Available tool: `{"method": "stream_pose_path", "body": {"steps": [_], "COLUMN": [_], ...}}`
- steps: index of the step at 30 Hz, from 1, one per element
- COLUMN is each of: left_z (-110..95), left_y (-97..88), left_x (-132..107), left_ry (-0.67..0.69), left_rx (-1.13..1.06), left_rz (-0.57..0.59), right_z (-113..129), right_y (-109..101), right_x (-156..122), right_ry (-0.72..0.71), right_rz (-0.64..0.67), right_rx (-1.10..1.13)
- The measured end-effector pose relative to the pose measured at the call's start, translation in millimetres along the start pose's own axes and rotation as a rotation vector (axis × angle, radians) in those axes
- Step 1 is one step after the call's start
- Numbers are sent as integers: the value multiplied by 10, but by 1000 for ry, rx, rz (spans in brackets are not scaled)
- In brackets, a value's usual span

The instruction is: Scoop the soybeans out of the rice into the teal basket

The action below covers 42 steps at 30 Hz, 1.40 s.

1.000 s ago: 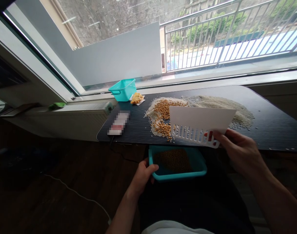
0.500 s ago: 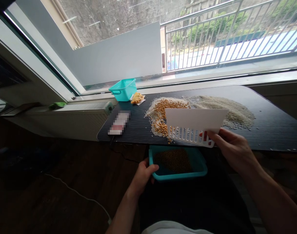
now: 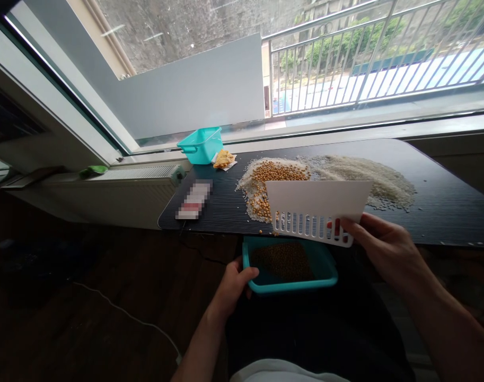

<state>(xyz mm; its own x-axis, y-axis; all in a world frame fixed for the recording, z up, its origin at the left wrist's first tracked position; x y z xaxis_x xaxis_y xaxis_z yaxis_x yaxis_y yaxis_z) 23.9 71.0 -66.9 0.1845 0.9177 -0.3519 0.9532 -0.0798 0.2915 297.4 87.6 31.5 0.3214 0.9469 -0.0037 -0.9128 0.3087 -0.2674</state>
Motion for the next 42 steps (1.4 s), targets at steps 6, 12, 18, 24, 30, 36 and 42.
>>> {"method": "stream_pose_path", "body": {"steps": [6, 12, 18, 24, 30, 36, 42], "left_z": [18, 15, 36, 13, -9, -55, -16], "left_y": [-23, -8, -124, -329, -383, -430, -280], "left_x": [1, -7, 8, -44, -64, -89, -39], "left_ry": [-2, -5, 1, -5, -18, -13, 15], "left_rx": [-9, -16, -28, -88, -104, -123, -87], "left_rz": [-13, -19, -73, -131, -131, -134, -93], "right_z": [79, 70, 169, 320, 376, 320, 86], "right_y": [65, 63, 77, 472, 774, 566, 171], "right_x": [15, -12, -32, 63, 110, 30, -25], "right_ry": [-15, -44, -76, -189, -278, -232, -140], "right_rz": [-14, 42, 8, 93, 195, 186, 27], "right_rx": [38, -14, -69, -35, -76, -95, -113]}}
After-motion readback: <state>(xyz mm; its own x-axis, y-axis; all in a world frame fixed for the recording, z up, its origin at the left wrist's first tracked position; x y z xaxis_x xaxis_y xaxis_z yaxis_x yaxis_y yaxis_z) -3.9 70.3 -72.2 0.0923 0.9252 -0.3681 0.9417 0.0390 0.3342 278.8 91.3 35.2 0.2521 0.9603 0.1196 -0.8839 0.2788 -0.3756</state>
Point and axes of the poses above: each hand's wrist, its own x-axis towards the middle knuckle, its own y-axis out of the palm, z = x × y, the point moved 6 cm from there along x, towards the middle knuckle, and after that the axes turned 10 degrees about -x, right-handed, at the moved point
